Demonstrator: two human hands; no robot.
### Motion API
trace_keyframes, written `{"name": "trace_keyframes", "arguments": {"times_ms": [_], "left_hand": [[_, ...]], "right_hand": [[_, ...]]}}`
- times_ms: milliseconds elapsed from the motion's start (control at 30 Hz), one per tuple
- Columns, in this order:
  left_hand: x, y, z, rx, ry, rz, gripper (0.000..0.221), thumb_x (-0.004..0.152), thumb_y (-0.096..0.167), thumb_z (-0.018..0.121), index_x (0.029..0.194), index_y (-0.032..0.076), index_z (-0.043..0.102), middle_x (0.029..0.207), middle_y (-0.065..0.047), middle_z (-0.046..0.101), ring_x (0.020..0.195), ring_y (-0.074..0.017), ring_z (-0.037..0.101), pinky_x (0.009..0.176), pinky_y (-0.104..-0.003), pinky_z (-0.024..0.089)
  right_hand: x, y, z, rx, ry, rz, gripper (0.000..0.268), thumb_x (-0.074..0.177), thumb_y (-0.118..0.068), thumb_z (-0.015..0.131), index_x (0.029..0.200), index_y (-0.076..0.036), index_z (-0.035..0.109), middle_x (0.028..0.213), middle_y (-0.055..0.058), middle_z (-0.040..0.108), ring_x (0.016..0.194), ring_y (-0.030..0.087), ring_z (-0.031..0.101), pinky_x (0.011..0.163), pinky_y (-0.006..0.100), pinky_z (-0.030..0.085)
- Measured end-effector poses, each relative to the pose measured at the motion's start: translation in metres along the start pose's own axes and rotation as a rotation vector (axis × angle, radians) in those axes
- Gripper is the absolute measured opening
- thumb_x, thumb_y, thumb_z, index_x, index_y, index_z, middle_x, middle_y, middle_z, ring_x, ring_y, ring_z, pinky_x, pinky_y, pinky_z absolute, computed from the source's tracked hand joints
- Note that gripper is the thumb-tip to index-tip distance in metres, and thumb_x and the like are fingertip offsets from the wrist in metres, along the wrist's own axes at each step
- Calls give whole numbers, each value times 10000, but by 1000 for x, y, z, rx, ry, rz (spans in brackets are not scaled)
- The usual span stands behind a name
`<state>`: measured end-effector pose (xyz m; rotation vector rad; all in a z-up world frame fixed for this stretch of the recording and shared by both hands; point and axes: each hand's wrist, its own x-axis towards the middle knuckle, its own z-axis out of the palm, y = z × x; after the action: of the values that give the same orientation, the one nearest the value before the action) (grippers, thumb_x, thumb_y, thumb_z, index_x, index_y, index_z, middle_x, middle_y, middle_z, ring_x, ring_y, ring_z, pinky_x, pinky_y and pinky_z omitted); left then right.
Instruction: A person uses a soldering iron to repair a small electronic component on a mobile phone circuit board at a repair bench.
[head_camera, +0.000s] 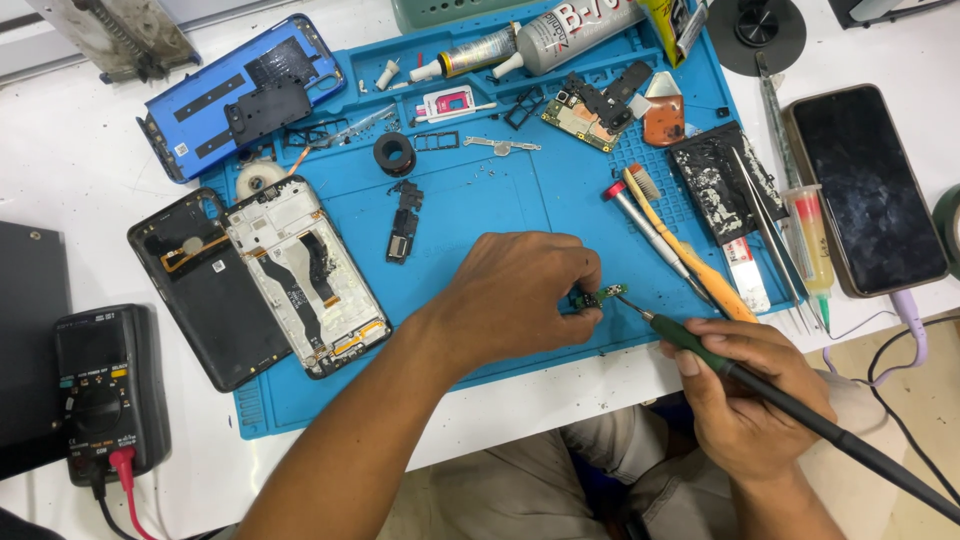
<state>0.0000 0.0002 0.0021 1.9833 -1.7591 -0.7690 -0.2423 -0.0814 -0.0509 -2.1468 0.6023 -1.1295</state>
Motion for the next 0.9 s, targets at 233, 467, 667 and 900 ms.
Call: {"name": "trace_keyframes", "arguments": {"times_ms": [233, 467, 667, 900], "left_hand": [[0, -1, 1, 4, 0, -2, 169, 851, 367, 684, 892, 203, 698, 793, 60, 661, 741, -193, 622, 544, -422, 417], [0, -1, 2, 5, 9, 12, 171, 859, 366, 703, 903, 201, 704, 793, 60, 659, 726, -189, 617, 528, -416, 416], [0, -1, 1, 4, 6, 8, 164, 854, 362, 694, 890, 202, 698, 787, 62, 657, 725, -185, 617, 525, -414, 411], [-1, 0, -1, -5, -3, 2, 175, 861, 360, 688, 912, 195, 708, 799, 54, 666, 733, -190, 625, 542, -415, 429]], "right_hand": [[0, -1, 1, 17, 14, 13, 171, 933, -8, 742, 983, 79, 604, 975, 283, 680, 957, 374, 757, 859, 442, 674], [-1, 2, -1, -8, 2, -13, 175, 939, -37, 741, 983, 59, 602, 970, 260, 693, 957, 369, 764, 864, 429, 658], [-2, 3, -1, 0, -7, -15, 174, 929, -36, 749, 983, 55, 612, 974, 254, 698, 956, 363, 766, 872, 422, 656], [0, 0, -1, 7, -14, -18, 173, 927, -30, 745, 979, 64, 609, 962, 255, 691, 951, 369, 765, 842, 429, 678]]}}
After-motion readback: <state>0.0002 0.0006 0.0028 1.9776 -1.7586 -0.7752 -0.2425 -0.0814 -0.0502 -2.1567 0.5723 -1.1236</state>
